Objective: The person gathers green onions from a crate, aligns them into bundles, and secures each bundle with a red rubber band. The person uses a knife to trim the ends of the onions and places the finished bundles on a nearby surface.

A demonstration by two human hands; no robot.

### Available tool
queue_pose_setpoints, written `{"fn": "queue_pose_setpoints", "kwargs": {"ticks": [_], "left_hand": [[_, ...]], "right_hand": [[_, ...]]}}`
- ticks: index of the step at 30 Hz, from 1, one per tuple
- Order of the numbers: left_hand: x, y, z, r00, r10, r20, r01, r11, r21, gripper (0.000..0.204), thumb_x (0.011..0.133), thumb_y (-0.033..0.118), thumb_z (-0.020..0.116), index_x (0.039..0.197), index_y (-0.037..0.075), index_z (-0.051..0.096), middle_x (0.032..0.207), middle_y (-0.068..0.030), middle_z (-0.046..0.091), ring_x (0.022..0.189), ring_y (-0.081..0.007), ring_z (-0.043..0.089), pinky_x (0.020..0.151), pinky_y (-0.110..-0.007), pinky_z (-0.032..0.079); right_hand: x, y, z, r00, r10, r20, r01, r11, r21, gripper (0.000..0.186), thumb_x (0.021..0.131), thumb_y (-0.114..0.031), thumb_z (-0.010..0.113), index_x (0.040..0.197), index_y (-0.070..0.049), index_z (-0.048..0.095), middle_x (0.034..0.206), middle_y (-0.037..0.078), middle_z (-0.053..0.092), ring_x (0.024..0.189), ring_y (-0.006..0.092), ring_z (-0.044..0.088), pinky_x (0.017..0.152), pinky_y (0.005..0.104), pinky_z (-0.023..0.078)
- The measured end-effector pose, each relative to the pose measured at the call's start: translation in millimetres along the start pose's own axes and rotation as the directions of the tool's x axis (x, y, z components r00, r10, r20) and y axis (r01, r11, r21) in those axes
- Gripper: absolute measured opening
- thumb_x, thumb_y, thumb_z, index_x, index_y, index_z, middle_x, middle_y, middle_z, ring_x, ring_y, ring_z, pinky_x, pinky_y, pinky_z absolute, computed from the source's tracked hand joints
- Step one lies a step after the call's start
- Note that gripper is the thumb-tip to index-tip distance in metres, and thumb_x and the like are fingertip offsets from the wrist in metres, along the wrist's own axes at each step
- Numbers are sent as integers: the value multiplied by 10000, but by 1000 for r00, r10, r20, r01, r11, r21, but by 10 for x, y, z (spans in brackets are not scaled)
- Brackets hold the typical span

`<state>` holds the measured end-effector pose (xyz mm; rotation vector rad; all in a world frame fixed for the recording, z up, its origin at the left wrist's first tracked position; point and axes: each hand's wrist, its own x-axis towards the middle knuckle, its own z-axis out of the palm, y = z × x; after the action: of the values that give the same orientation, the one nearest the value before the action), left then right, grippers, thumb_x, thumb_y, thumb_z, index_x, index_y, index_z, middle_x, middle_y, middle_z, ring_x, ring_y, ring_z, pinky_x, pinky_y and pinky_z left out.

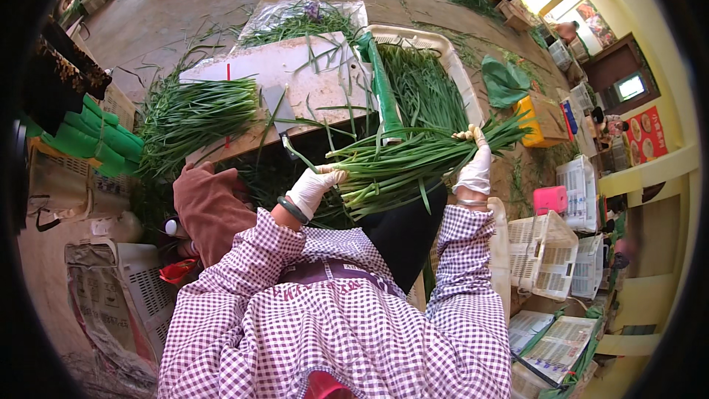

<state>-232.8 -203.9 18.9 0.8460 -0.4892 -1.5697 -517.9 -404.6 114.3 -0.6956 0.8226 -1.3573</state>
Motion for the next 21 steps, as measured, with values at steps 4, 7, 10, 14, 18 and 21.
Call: {"fn": "queue_pose_setpoints", "kwargs": {"ticks": [4, 7, 10, 14, 18, 21], "left_hand": [[-18, -28, -231, 1000, -5, -7, 5, 1000, 14, 311, 868, 237, 679, 1074, 5, 661, 894, -19, 685, 825, -81, 590, 748, -224, 424], [-81, -13, -540, 999, 30, 15, -32, 977, 211, 352, 836, 213, 719, 1068, -40, 641, 883, -49, 688, 888, -105, 613, 785, -267, 479], [-129, 35, -555, 976, 216, -35, -57, 405, 913, 382, 758, 177, 771, 1084, 19, 652, 1078, -117, 651, 975, -183, 612, 876, -325, 481], [-47, -29, -203, 991, 109, 82, -119, 986, 120, 479, 827, 170, 719, 1250, 20, 552, 1198, -63, 596, 1040, -148, 563, 935, -285, 431], [107, -156, -86, 998, 54, -9, -55, 997, -48, 424, 861, 158, 687, 1236, 7, 557, 1145, -37, 624, 1012, -107, 568, 897, -252, 442], [173, -177, -52, 997, 37, -66, -34, 999, 40, 320, 859, 132, 685, 1148, 13, 619, 1056, -31, 663, 964, -103, 591, 895, -259, 447]], "right_hand": [[8, -19, -28, 1000, -21, -16, 22, 998, 51, 188, 934, -204, 569, 888, -24, 593, 718, 36, 569, 678, 169, 554, 790, 352, 519], [-55, -122, -53, 995, -65, -71, 68, 997, 42, 198, 933, -229, 570, 897, -38, 601, 736, 43, 587, 696, 184, 572, 794, 365, 522], [-83, -129, -36, 989, -64, -137, 71, 996, 47, 197, 934, -229, 568, 910, -38, 608, 742, 45, 593, 702, 186, 576, 796, 365, 522], [26, -8, -192, 999, -34, -39, 37, 997, 62, 199, 931, -228, 573, 921, -34, 614, 741, 46, 594, 700, 183, 576, 795, 365, 523], [59, 114, -173, 994, -25, -102, 29, 999, 38, 169, 916, -192, 596, 926, -24, 613, 734, 48, 592, 681, 174, 573, 776, 356, 529], [18, 151, -119, 995, 4, -100, -1, 1000, 24, 188, 932, -202, 579, 892, -24, 625, 749, 32, 604, 707, 167, 583, 780, 324, 522]]}}
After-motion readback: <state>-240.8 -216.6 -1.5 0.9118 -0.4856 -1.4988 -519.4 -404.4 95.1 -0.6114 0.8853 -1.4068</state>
